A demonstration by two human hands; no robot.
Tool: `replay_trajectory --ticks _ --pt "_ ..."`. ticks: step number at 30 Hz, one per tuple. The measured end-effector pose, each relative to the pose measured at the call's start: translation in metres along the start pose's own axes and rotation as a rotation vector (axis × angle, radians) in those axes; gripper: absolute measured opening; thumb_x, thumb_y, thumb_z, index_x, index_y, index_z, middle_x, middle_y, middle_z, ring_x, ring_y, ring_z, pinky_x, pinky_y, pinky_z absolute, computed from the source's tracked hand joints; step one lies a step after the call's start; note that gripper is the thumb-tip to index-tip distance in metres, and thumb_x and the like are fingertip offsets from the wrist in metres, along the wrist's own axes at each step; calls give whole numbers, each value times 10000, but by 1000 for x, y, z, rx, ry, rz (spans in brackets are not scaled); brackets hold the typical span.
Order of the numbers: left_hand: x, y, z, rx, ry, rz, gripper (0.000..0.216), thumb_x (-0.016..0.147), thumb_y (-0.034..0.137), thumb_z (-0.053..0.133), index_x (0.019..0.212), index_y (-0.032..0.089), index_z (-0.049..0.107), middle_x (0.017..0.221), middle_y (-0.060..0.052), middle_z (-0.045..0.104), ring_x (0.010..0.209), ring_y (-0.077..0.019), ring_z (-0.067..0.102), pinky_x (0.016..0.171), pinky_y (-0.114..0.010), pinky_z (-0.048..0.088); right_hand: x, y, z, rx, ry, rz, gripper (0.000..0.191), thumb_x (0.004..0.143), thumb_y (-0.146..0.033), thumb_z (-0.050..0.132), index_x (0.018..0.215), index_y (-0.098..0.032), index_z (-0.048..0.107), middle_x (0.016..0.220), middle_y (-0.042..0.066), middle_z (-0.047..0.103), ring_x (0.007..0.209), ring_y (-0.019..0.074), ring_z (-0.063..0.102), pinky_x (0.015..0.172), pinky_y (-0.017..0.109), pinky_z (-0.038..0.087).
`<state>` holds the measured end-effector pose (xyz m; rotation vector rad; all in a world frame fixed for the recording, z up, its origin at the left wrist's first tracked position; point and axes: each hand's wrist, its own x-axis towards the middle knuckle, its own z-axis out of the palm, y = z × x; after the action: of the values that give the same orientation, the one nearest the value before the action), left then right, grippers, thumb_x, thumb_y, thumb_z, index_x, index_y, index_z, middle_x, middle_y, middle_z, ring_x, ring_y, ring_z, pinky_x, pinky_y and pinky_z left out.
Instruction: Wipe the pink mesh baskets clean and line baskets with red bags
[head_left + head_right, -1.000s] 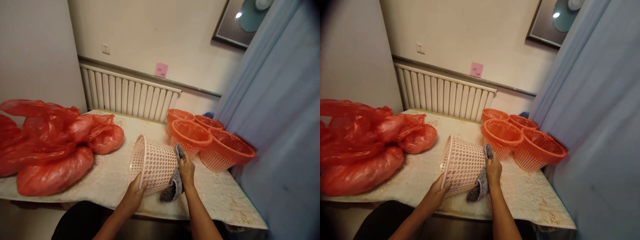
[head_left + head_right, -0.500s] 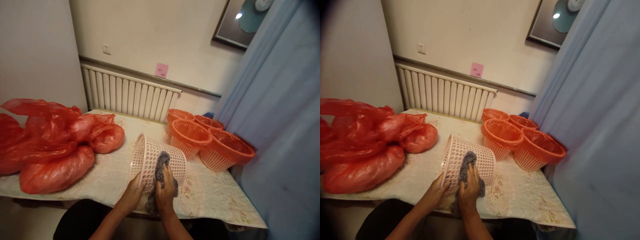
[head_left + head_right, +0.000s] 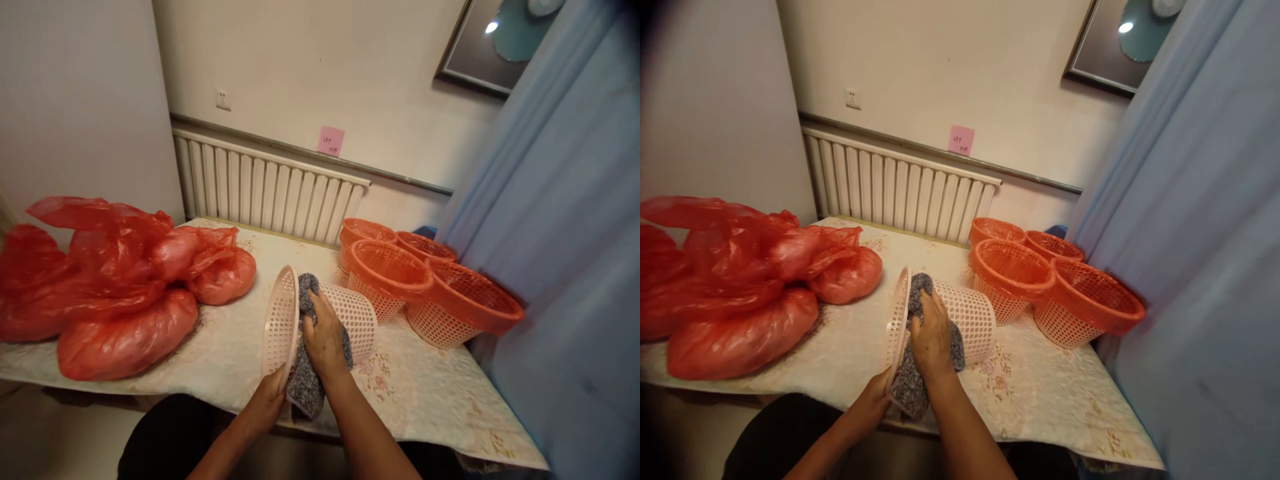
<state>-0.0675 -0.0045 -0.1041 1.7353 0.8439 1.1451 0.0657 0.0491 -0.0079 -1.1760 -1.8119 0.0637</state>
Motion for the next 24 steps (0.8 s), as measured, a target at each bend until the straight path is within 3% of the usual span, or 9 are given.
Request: replay_trajectory --ticks 3,8,13,16,21,24 --pt "5 6 2 -37 16 -72 433 865 273 516 1290 197 540 1318 -67 592 1302 -259 449 1130 -420 293 -7 4 3 -3 6 -19 599 740 -54 429 1330 -138 492 1364 86 512 1343 213 369 1127 404 310" --pt "29 27 8 -73 183 -113 582 797 148 500 1373 162 419 1400 -82 507 1329 -250 408 1140 -431 266 -19 4 0 -10 0 -50 629 714 -33 420 1333 -122 484 1360 77 517 1357 207 340 1140 403 289" --pt "43 42 12 -20 236 -94 498 854 216 462 1345 142 422 1408 -102 492 1356 -239 366 1139 -400 266 -15 14 -8 -15 -6 -61 596 740 -38 426 1324 -135 495 1356 78 522 1342 195 364 1134 381 300" --pt "39 42 11 40 218 -129 452 876 269 453 1307 132 450 1356 -113 543 1303 -242 443 1123 -398 295 -9 39 -11 -48 -12 -4 556 758 -53 419 1302 -116 518 1344 102 529 1313 210 403 1121 389 310" --pt "33 38 12 74 180 -169 453 889 292 429 1315 138 447 1353 -105 549 1302 -242 446 1106 -396 327 -6 108 -28 -126 83 188 541 764 -99 406 1287 -150 533 1319 95 552 1211 201 500 1055 353 367" --pt "33 36 14 77 193 -170 465 889 293 427 1328 141 441 1361 -98 543 1322 -244 420 1108 -399 326 -15 145 -44 -216 170 376 466 785 -175 397 1211 -155 585 1135 108 657 1010 222 611 886 343 468"
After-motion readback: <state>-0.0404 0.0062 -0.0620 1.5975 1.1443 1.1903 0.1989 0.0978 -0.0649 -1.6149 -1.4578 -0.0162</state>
